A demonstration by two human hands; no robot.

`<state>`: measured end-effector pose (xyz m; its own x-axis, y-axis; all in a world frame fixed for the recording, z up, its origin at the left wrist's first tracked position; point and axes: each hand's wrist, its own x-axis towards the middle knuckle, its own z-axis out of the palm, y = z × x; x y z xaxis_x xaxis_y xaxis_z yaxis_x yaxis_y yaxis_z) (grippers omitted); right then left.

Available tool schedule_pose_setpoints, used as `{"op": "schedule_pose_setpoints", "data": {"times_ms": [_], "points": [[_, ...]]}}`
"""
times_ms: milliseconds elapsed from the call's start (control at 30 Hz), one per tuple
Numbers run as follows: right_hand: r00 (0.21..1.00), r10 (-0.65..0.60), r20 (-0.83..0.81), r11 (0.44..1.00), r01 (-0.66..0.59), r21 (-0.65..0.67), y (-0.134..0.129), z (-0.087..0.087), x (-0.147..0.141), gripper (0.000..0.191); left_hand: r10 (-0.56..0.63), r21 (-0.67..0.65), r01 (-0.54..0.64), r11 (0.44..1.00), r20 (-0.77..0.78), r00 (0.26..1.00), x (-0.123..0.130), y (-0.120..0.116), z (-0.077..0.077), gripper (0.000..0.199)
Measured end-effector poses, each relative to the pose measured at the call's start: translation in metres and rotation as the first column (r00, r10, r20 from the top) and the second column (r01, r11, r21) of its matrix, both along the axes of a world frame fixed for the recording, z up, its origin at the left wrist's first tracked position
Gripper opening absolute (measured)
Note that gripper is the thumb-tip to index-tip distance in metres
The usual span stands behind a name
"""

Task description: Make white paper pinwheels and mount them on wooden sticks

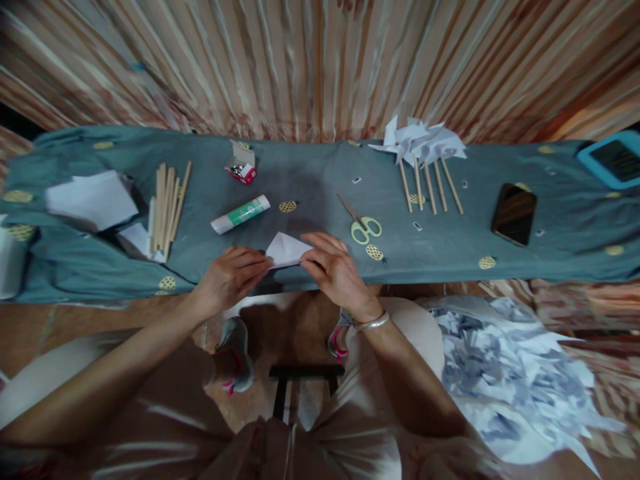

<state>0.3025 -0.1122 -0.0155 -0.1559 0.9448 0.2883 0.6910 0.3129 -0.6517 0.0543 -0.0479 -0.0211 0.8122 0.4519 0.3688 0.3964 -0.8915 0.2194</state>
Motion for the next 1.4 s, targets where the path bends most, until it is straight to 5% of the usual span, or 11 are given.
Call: {"op": "schedule_pose_setpoints", "data": {"times_ms": [200, 600, 700, 867, 1133, 1400], "points": [[0.986, -0.061, -0.157, 0.993, 0.045, -0.105, 0.007, -0.009, -0.003, 0.014, 0.057, -0.255, -0.023, 0.967, 0.128, 0.99, 0.0, -0.003, -0.003, 0.025], [0.972, -0.159, -0.174, 0.986, 0.147, -0.082, 0.026, -0.023, -0.005, 0.012, 0.216, -0.393, -0.144, 0.908, 0.145, 0.966, 0.001, -0.005, -0.005, 0.026], [0.975, -0.166, -0.149, 0.985, 0.155, -0.079, 0.027, -0.024, -0.006, 0.011, 0.208, -0.276, -0.163, 0.947, 0.143, 0.968, 0.003, -0.009, -0.002, 0.031], [0.98, -0.176, -0.096, 0.984, 0.171, -0.058, 0.029, -0.023, -0.01, 0.013, -0.027, 0.087, 0.03, 0.996, -0.034, 0.999, 0.015, -0.028, -0.004, 0.043], [0.973, -0.218, -0.075, 0.976, 0.216, -0.032, 0.03, -0.025, -0.013, 0.014, 0.006, 0.051, 0.006, 0.999, -0.236, 0.972, 0.019, -0.045, -0.016, 0.049], [0.97, -0.236, -0.062, 0.972, 0.235, -0.03, 0.032, -0.026, -0.015, 0.014, 0.006, 0.043, 0.004, 0.999, -0.234, 0.972, 0.017, -0.042, -0.022, 0.051]]}}
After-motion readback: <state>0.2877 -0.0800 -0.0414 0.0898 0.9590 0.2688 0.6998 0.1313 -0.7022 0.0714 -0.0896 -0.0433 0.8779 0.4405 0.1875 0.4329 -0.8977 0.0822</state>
